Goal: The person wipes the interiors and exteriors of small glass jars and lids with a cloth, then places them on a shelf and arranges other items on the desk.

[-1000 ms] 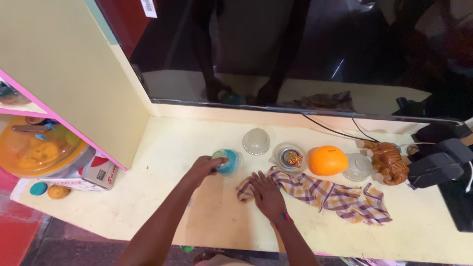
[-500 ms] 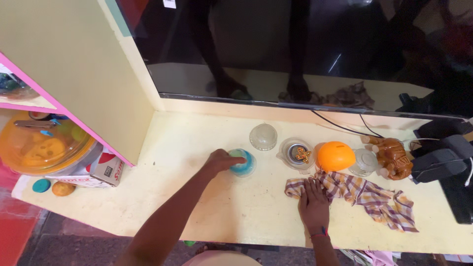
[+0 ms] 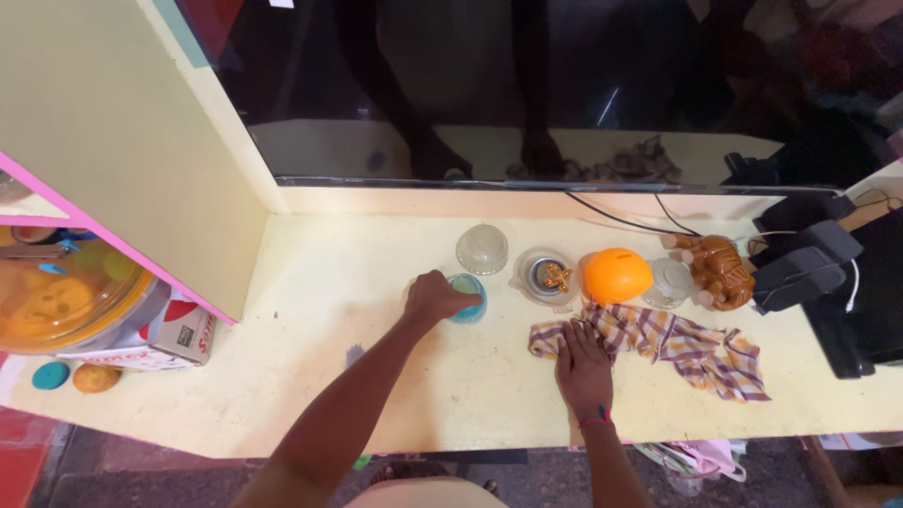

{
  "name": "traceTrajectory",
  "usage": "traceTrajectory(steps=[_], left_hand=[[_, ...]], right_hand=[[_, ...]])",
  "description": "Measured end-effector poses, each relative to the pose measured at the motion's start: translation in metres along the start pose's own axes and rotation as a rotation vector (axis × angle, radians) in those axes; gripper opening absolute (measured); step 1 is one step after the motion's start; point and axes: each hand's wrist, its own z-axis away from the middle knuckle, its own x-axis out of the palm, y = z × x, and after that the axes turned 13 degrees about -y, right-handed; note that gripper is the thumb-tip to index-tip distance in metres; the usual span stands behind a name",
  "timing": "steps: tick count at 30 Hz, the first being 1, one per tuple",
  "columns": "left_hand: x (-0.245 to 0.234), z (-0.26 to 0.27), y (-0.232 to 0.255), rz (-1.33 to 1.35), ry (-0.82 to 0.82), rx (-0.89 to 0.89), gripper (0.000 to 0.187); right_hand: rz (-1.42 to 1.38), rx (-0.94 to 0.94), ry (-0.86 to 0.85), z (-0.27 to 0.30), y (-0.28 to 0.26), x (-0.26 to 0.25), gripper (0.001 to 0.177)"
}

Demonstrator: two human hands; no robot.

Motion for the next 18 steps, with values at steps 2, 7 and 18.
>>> traceTrajectory(steps=[2, 7, 18], left_hand=[[-0.006, -0.003, -0.003, -0.006, -0.058, -0.041, 0.073], [-0.024, -0.012, -0.023, 0.199, -0.119, -0.057, 0.074], [-0.062, 0.003, -0.101, -0.038, 0.068, -0.105, 0.073]], right_hand=[[0.002, -0.007, -0.004, -0.001, 0.001, 0.000, 0.036], [-0.008, -0.004, -0.010, -0.001, 0.001, -0.001, 0.036], [0.027, -0.030, 0.006, 0.001, 0.010, 0.009, 0.035]])
